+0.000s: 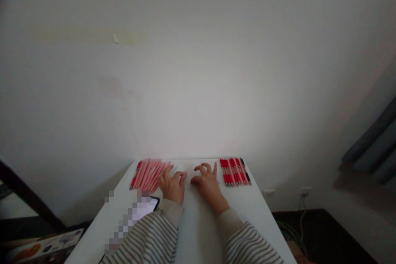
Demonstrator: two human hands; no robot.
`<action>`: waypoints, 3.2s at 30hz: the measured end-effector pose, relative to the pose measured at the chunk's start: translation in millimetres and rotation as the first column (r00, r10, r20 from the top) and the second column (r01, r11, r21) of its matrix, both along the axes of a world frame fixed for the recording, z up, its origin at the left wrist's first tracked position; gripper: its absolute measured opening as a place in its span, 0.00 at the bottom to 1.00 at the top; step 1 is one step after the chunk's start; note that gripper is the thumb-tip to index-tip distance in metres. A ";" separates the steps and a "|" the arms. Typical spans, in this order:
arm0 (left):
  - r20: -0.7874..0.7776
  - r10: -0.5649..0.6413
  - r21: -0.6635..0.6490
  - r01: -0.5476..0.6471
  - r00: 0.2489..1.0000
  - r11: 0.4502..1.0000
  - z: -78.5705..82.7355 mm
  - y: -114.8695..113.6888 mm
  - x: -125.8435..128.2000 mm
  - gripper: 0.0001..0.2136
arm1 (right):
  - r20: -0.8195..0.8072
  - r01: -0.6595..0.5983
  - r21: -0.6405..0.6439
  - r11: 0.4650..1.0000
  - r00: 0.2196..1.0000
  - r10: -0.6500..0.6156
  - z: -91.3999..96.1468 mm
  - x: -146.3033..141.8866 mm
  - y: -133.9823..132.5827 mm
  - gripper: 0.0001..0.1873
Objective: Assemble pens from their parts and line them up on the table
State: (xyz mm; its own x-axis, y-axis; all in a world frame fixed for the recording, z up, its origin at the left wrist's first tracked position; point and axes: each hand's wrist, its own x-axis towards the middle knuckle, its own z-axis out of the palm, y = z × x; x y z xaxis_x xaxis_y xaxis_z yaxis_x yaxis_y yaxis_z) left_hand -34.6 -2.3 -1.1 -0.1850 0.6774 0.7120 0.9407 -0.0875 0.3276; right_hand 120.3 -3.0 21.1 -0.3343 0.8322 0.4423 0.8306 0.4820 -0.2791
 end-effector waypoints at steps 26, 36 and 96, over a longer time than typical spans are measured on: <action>0.146 -0.188 0.062 0.181 0.971 0.982 -7.8 2.5 9.8 0.08 | -0.112 0.158 0.232 0.960 0.985 -0.135 -2.5 28.1 -2.8 0.08; 0.166 -0.261 -0.022 0.268 0.951 0.963 1.6 -9.4 14.3 0.05 | -0.172 0.191 0.205 0.960 0.973 -0.157 -12.4 37.1 -14.9 0.11; 0.222 -0.359 -0.159 0.397 0.906 0.904 14.5 -18.6 20.7 0.05 | -0.215 0.106 0.193 0.975 0.975 -0.064 -16.8 33.6 -14.5 0.08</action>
State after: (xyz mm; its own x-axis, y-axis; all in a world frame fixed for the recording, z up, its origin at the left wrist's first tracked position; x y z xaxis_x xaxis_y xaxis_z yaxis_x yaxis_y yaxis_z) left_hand -13.8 -20.9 13.4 -0.0008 0.8439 0.5364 0.7708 -0.3412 0.5379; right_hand 153.9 -17.5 4.3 -0.1503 0.7396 0.6561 0.8057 0.4762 -0.3522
